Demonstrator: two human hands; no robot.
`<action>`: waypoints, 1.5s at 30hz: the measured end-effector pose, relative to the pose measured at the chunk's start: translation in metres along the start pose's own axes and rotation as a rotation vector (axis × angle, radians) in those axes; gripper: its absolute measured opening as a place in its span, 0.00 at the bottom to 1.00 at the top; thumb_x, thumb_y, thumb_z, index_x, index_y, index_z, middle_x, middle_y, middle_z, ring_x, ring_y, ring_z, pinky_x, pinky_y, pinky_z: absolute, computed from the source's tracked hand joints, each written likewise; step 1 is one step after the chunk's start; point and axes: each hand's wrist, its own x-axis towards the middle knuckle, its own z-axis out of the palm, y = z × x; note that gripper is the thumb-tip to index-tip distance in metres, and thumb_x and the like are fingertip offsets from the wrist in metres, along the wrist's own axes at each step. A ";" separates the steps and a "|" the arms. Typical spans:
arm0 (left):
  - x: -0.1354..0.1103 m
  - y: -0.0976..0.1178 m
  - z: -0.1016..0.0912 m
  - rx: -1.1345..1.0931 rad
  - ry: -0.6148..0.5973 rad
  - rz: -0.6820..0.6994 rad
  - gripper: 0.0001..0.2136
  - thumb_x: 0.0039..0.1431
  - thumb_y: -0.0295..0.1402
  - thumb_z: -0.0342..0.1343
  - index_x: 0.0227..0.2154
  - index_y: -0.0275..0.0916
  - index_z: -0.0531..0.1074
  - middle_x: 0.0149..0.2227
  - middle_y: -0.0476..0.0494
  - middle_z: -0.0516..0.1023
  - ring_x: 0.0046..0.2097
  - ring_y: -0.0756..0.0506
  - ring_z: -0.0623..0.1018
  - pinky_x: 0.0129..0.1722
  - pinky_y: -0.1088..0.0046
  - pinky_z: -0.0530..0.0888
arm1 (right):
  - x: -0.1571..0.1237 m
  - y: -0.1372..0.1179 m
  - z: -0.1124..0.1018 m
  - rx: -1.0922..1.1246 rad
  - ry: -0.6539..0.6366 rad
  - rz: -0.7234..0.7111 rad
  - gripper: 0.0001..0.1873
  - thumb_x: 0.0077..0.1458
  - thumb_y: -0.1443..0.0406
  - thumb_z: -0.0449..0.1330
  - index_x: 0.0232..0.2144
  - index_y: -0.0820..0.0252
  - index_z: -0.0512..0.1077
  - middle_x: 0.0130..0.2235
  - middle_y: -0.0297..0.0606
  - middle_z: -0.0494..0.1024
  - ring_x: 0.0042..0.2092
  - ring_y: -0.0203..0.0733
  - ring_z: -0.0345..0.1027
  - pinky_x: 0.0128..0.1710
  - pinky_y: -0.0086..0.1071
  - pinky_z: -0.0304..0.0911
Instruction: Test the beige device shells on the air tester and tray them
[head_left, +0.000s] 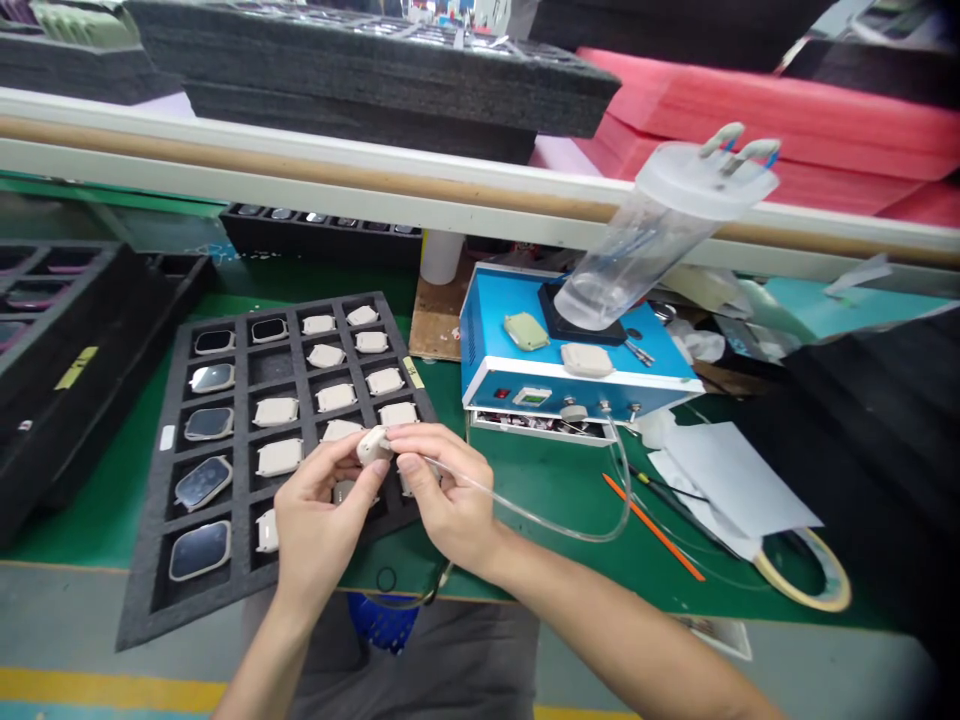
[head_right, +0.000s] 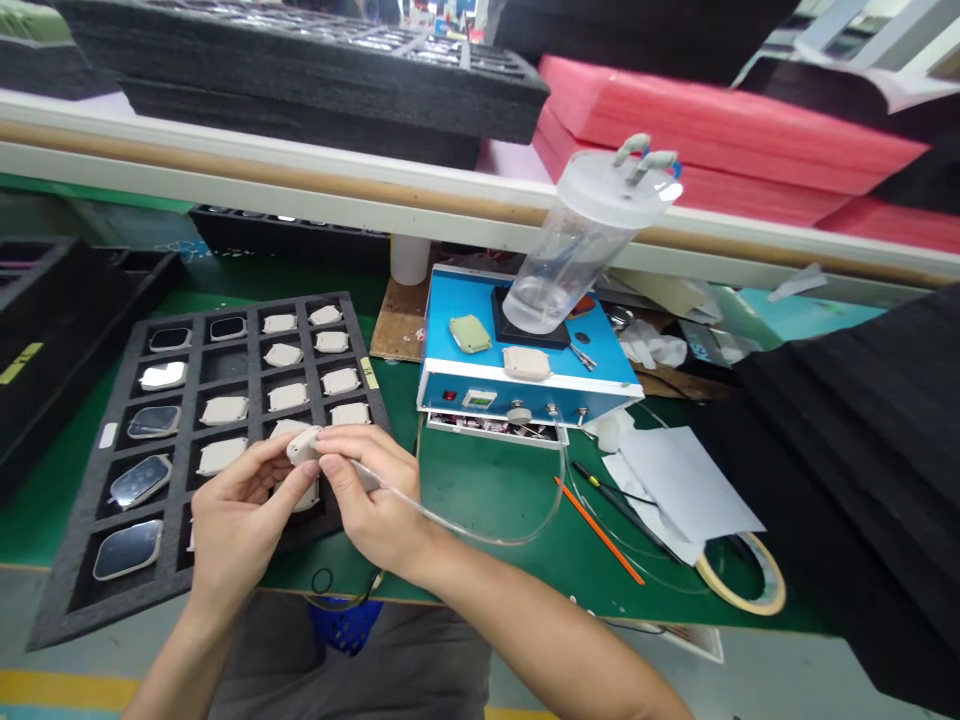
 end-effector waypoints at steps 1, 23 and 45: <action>0.000 0.000 0.000 0.000 -0.002 0.002 0.13 0.55 0.35 0.72 0.43 0.39 0.85 0.41 0.44 0.87 0.38 0.46 0.84 0.39 0.74 0.80 | 0.000 0.000 0.000 0.000 0.000 -0.001 0.08 0.67 0.68 0.62 0.43 0.55 0.82 0.45 0.42 0.86 0.47 0.43 0.82 0.51 0.39 0.79; -0.002 0.001 0.000 0.004 -0.018 -0.021 0.11 0.56 0.34 0.70 0.42 0.38 0.85 0.39 0.42 0.86 0.38 0.45 0.83 0.38 0.73 0.80 | -0.002 -0.003 0.001 -0.027 -0.001 0.011 0.09 0.67 0.68 0.61 0.42 0.54 0.82 0.44 0.41 0.87 0.47 0.43 0.82 0.49 0.38 0.79; -0.001 0.002 -0.001 0.031 -0.016 -0.012 0.12 0.56 0.35 0.70 0.42 0.39 0.85 0.40 0.42 0.86 0.37 0.45 0.83 0.37 0.72 0.80 | -0.001 -0.002 0.001 -0.038 -0.010 0.017 0.08 0.68 0.66 0.61 0.42 0.54 0.82 0.44 0.41 0.86 0.46 0.44 0.83 0.49 0.39 0.79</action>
